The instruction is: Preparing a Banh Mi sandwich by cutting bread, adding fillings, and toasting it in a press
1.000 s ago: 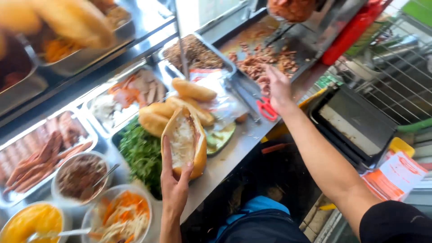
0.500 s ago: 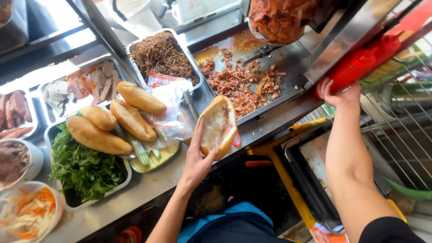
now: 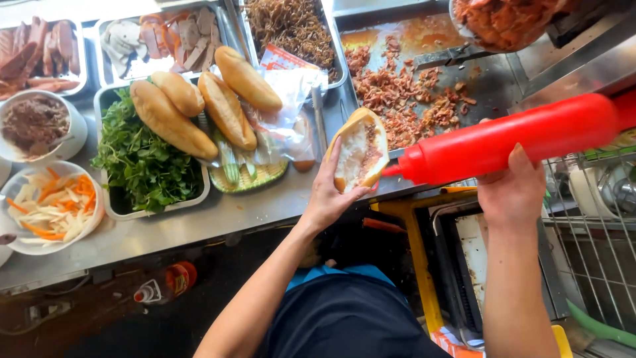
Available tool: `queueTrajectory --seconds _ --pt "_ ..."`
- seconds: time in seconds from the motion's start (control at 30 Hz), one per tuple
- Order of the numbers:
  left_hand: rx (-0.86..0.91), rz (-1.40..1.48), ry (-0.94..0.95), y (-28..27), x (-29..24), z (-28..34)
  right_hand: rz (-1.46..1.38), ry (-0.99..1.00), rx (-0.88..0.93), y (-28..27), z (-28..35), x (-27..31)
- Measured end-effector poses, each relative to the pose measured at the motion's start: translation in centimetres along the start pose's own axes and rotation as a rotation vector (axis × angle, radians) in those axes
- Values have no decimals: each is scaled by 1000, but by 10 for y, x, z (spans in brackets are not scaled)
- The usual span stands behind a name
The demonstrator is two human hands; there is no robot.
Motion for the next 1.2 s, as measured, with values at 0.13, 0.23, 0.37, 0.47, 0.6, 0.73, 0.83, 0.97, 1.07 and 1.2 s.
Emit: queueTrajectory --seconds 0.13,0.23,0.37,0.47,0.6,0.73,0.83,0.97,1.07,1.2 --pt "-59 1 -14 -5 -1 9 475 -348 221 66 23 -21" --pt "-139 138 -67 -17 1 22 683 -265 214 51 36 -63" --pt "-142 105 -90 -26 14 29 851 -143 195 94 51 -51" --pt "-116 59 -82 -31 11 32 882 -198 127 126 40 -33" --pt "-118 48 -32 -30 15 35 850 -330 174 151 26 -16" --pt "-149 48 -60 -35 17 32 883 -176 152 143 43 -12" --pt "-130 62 -66 -32 12 31 868 -216 134 131 33 -10" --pt "-18 39 -88 -16 -8 27 526 -60 -160 89 6 -10" --pt "39 23 -67 -6 -16 21 196 128 -487 23 2 -22" --pt "114 102 40 -1 -40 7 -219 220 -859 -56 12 -32"
Point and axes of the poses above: each hand's wrist, its own z-axis away from the middle knuckle, its own y-axis out of the palm, x = y × z, the point moved 6 cm from there along -z, towards the middle knuckle, and after that the axes turned 9 degrees about x, right-handed, at the moved point
